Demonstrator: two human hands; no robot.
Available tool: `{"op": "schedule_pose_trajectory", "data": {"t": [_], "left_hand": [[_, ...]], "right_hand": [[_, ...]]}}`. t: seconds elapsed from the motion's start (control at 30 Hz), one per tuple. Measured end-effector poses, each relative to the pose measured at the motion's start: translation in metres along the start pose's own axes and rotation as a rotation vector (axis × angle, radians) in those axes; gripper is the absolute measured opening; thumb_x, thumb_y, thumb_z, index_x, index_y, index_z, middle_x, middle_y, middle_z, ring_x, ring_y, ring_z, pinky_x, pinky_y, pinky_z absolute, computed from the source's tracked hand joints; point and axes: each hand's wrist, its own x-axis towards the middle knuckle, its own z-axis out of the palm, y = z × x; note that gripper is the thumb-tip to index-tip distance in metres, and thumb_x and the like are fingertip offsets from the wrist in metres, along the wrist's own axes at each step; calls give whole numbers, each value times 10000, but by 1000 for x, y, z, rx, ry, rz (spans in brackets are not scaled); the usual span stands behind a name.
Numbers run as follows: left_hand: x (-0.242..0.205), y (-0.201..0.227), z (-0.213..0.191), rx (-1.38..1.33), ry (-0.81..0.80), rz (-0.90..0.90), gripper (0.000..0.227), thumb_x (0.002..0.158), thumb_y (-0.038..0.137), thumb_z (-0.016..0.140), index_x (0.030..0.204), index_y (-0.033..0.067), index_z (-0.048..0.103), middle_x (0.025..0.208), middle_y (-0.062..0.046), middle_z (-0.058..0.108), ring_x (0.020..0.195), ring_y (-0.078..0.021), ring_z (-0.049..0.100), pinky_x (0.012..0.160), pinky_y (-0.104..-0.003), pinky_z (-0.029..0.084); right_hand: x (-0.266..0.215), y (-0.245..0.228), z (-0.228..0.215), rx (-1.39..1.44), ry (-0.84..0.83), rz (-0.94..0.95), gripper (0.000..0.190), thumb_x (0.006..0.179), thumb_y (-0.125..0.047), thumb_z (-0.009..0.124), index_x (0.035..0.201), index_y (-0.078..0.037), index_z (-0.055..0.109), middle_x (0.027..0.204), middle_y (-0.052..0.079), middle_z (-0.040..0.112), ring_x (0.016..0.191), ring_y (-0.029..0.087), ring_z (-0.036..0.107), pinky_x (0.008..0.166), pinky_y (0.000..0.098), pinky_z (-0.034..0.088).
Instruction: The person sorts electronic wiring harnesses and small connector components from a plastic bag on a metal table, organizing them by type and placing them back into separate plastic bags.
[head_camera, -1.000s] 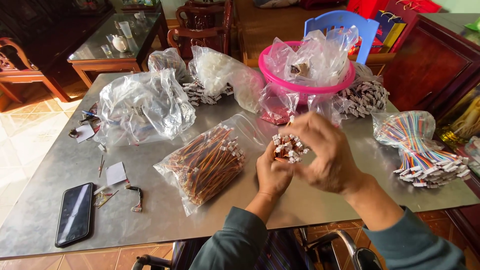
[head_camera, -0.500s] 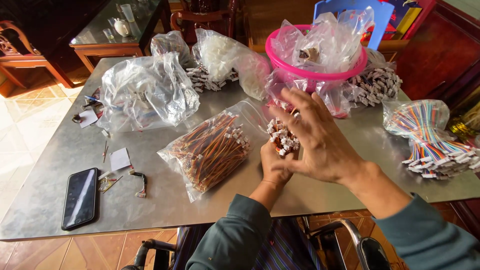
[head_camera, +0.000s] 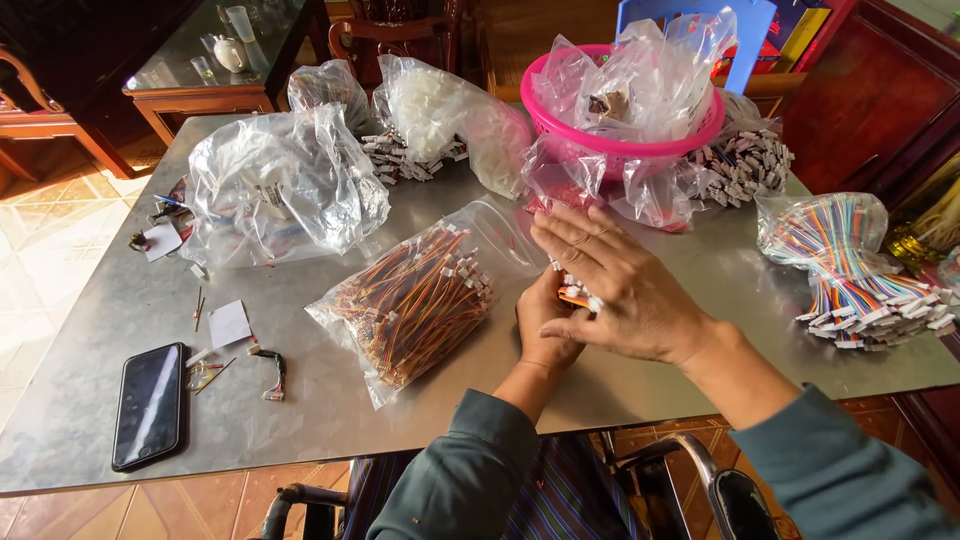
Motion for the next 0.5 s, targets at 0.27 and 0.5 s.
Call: {"op": "schedule_pose_trajectory", "data": {"t": [0.27, 0.5], "left_hand": [[3, -28, 14, -96, 128, 56, 238, 765, 250, 612, 961, 114, 606, 845, -30, 702, 779, -148, 590, 735, -354, 522], [0, -9, 8, 253, -86, 259, 350, 730, 288, 667, 1029, 110, 633, 940, -166, 696, 999, -408, 686, 839, -531, 557]], "right_hand": [[-23, -4, 22, 791, 460, 501, 1226, 671, -479, 776, 1602, -11, 129, 1632, 332, 298, 1541, 411, 316, 1225, 511, 328], [-25, -7, 88, 811, 506, 696, 219, 861, -81, 835, 1033, -21, 714, 1030, 132, 718, 1072, 244, 667, 1068, 437, 498]]}}
